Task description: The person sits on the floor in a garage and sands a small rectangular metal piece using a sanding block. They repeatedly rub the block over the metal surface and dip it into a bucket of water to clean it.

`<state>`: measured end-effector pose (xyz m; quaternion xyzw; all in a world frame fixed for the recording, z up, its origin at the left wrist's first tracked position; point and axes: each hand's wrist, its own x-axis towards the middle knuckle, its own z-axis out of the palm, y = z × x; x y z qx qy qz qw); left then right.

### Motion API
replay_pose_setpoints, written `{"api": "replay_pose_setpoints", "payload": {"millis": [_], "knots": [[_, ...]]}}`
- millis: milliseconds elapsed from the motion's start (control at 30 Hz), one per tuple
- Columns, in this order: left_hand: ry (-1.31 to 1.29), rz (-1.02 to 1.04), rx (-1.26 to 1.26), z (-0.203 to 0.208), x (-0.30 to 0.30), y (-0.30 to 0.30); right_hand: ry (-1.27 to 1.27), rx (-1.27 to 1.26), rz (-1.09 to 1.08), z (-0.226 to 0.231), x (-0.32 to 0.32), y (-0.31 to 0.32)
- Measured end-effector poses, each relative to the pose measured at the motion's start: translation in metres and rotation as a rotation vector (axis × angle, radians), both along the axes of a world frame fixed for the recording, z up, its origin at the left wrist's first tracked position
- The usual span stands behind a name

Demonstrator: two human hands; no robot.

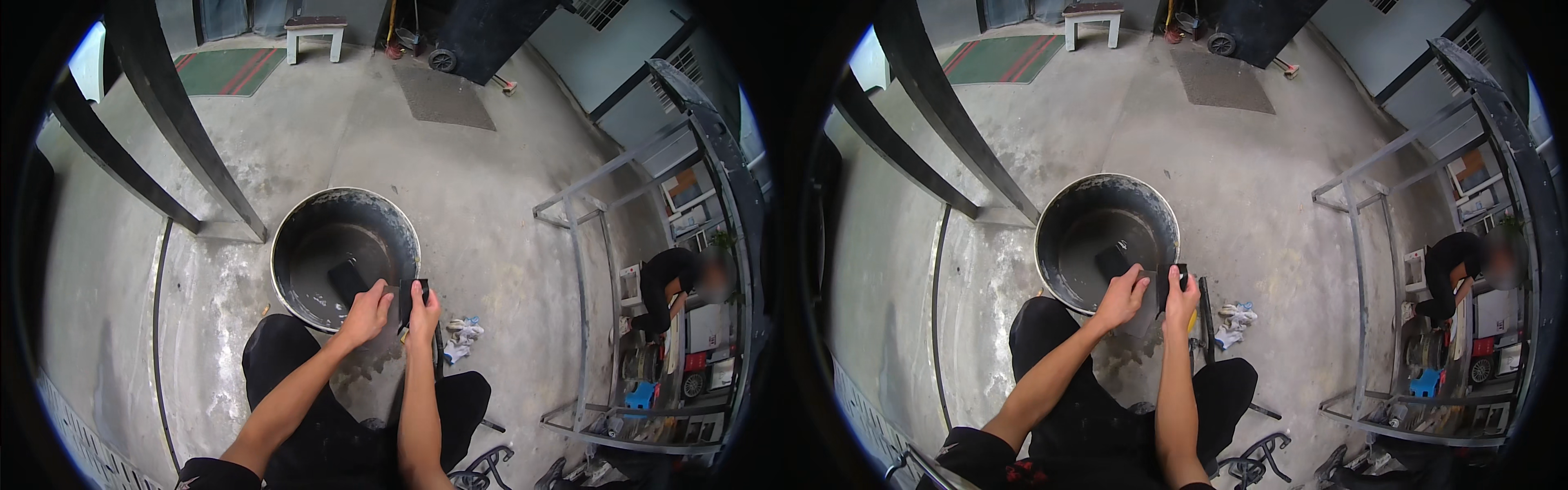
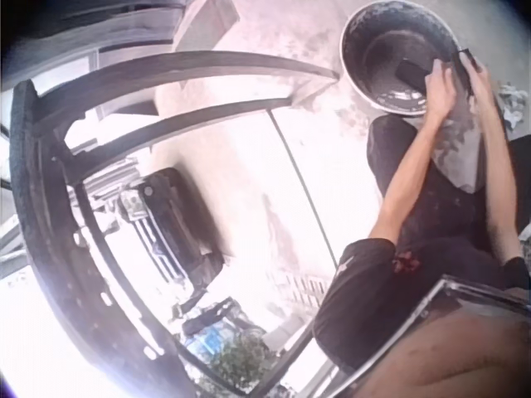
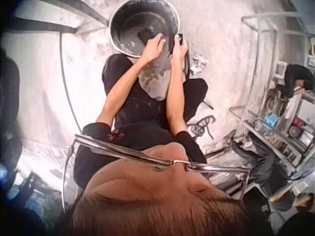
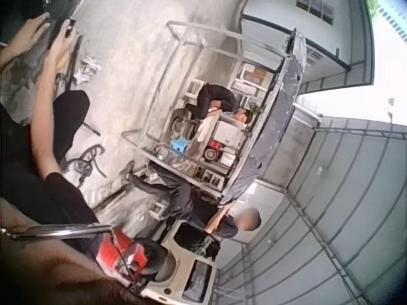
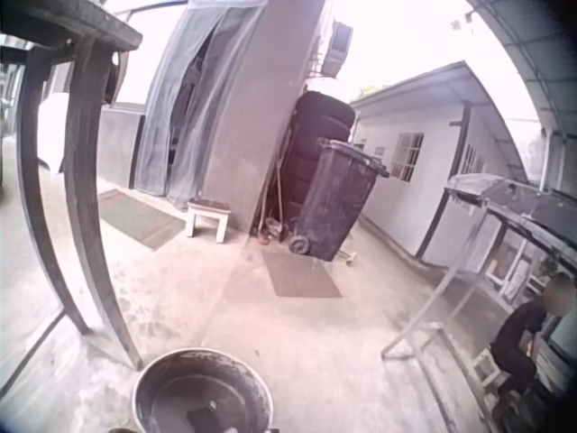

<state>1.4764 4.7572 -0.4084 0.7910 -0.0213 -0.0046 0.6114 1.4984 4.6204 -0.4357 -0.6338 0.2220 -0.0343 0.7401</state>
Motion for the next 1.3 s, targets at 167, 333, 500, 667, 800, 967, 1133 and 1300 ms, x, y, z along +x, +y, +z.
{"api": "replay_pose_setpoints", "payload": {"millis": [167,333,500,667,800,967,1133,1300], "knots": [[-0.023,0.028,-0.02,0.002,0.004,0.0,-0.068,-0.119,-0.059,-0.013,-0.025,0.016],[-0.013,-0.002,0.018,0.0,0.008,0.001,-0.02,-0.077,-0.03,-0.004,0.004,0.0],[-0.054,0.039,-0.014,-0.001,-0.001,-0.003,-0.031,-0.274,-0.039,-0.009,-0.031,0.01],[-0.028,0.02,0.015,-0.007,0.008,-0.004,-0.137,-0.329,-0.122,-0.011,0.006,0.009],[-0.055,0.051,-0.025,0.003,-0.001,-0.003,-0.14,-0.258,-0.112,-0.009,-0.026,0.02],[-0.069,0.044,0.02,-0.002,0.007,-0.002,-0.143,-0.317,-0.133,-0.01,0.009,0.014],[-0.118,0.099,0.006,-0.001,-0.004,-0.005,-0.142,-0.281,-0.118,-0.009,-0.015,0.018],[-0.026,0.061,0.026,-0.006,0.009,-0.003,-0.163,-0.364,-0.135,-0.011,0.009,0.011]]}}
